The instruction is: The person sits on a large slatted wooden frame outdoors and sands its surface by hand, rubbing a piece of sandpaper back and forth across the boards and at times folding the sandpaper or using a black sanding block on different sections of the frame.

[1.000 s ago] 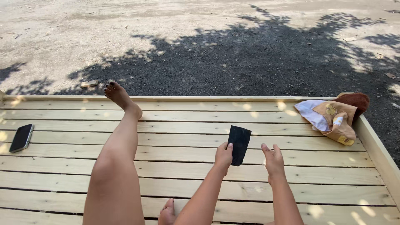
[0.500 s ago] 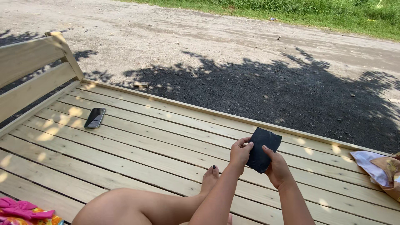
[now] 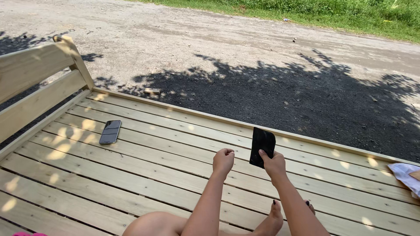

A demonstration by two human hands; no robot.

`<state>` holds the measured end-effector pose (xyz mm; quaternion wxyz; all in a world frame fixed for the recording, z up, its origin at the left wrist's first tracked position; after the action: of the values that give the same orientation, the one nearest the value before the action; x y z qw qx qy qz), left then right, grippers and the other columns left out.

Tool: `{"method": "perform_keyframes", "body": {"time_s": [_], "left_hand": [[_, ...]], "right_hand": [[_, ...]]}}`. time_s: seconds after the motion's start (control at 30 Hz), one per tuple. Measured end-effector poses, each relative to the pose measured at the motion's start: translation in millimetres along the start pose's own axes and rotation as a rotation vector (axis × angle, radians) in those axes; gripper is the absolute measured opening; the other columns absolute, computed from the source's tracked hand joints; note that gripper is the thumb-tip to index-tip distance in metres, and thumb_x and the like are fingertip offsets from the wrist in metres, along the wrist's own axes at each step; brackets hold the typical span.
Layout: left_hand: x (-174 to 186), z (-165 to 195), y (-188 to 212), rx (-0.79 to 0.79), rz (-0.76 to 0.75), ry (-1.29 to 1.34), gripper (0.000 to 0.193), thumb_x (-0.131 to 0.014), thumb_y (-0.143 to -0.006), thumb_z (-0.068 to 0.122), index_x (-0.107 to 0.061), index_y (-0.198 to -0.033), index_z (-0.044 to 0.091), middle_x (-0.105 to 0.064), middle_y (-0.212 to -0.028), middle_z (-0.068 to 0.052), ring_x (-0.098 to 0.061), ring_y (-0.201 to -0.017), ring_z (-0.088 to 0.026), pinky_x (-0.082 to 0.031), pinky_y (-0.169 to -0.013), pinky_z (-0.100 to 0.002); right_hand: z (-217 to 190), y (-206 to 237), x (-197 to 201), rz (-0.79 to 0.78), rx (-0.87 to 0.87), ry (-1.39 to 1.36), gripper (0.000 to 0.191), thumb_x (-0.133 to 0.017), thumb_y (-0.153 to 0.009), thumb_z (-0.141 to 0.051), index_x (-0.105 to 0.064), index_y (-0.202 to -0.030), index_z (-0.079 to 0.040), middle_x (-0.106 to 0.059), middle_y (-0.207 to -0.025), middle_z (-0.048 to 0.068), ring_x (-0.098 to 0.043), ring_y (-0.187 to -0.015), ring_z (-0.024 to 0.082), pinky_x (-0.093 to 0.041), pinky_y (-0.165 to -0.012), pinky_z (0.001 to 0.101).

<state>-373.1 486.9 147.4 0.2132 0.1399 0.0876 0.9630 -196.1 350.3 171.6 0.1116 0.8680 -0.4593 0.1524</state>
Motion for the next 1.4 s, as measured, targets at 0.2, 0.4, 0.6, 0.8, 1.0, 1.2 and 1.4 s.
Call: {"method": "perform_keyframes", "body": {"time_s": [0.2,0.4,0.6,0.8,1.0,1.2,1.4], "left_hand": [[64.9,-76.1,-53.7,0.133,0.134,-0.303,0.028,-0.062,-0.093,0.028,-0.075,-0.116,0.018,-0.060,-0.125,-0.006,-0.065,-0.111,-0.024,-0.053,-0.098,-0.037],[146.2,-140.8,-86.0,0.327,0.354,-0.534,0.036,-0.060,-0.093,0.026,-0.068,-0.128,0.024,-0.049,-0.139,-0.001,-0.054,-0.127,-0.025,-0.050,-0.101,-0.044],[256.6,-179.2,-101.1,0.290,0.342,-0.989,0.060,-0.051,-0.095,0.041,-0.039,-0.153,0.032,-0.025,-0.165,-0.001,-0.032,-0.145,-0.030,-0.030,-0.113,-0.058],[284.7,-213.9,-94.3,0.029,0.288,-1.211,0.068,-0.043,-0.092,0.061,-0.027,-0.156,0.044,-0.012,-0.169,0.000,-0.009,-0.154,-0.031,-0.004,-0.116,-0.069],[294.2,-225.5,-93.5,-0.078,0.321,-1.196,0.068,-0.047,-0.088,0.061,-0.037,-0.152,0.041,-0.018,-0.168,-0.003,-0.012,-0.154,-0.032,-0.004,-0.114,-0.071],[290.4,-226.3,-89.5,-0.034,0.322,-1.164,0.068,-0.052,-0.086,0.058,-0.041,-0.150,0.040,-0.021,-0.168,-0.003,-0.014,-0.155,-0.031,-0.004,-0.116,-0.070],[287.5,-217.7,-91.0,-0.030,0.321,-1.160,0.066,-0.052,-0.085,0.056,-0.042,-0.149,0.041,-0.022,-0.167,-0.002,-0.015,-0.154,-0.030,-0.004,-0.115,-0.071]], "right_hand": [[18.2,-42.9,-29.2,0.237,0.134,0.156,0.022,-0.073,-0.094,-0.020,-0.077,-0.110,-0.007,-0.075,-0.086,0.010,-0.067,-0.076,0.022,-0.051,-0.072,0.0350],[50.0,-90.7,-58.7,0.366,0.305,0.513,0.027,-0.070,-0.094,-0.016,-0.078,-0.119,-0.025,-0.072,-0.105,0.001,-0.068,-0.093,0.026,-0.055,-0.078,0.0408],[89.2,-121.8,-124.7,0.242,0.206,0.678,0.035,-0.069,-0.092,-0.018,-0.074,-0.127,-0.024,-0.066,-0.116,-0.001,-0.060,-0.112,0.027,-0.055,-0.088,0.0419],[57.4,-92.3,-305.0,-0.204,0.611,0.592,0.057,-0.059,-0.083,-0.009,-0.058,-0.140,-0.007,-0.055,-0.145,0.009,-0.046,-0.140,0.031,-0.037,-0.118,0.0438],[4.6,-93.8,-423.4,-0.600,0.833,0.617,0.057,-0.057,-0.095,-0.024,-0.047,-0.150,-0.009,-0.038,-0.161,0.010,-0.031,-0.150,0.030,-0.024,-0.121,0.0477],[19.2,-101.7,-373.5,-0.816,0.921,0.569,0.058,-0.055,-0.093,-0.018,-0.047,-0.149,-0.008,-0.039,-0.161,0.007,-0.030,-0.150,0.028,-0.024,-0.121,0.0468],[31.1,-91.0,-293.5,-0.836,0.809,0.709,0.062,-0.055,-0.088,-0.013,-0.047,-0.149,-0.009,-0.039,-0.160,0.007,-0.030,-0.148,0.029,-0.026,-0.118,0.0475]]}}
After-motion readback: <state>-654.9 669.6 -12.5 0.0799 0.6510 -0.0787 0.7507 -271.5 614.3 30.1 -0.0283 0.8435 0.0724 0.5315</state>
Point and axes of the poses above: each hand's wrist, its own y-axis away from the middle knuckle, its own x-axis out of the back of the hand, z = x × y, the point moved 5 cm from there along -y, towards the middle knuckle
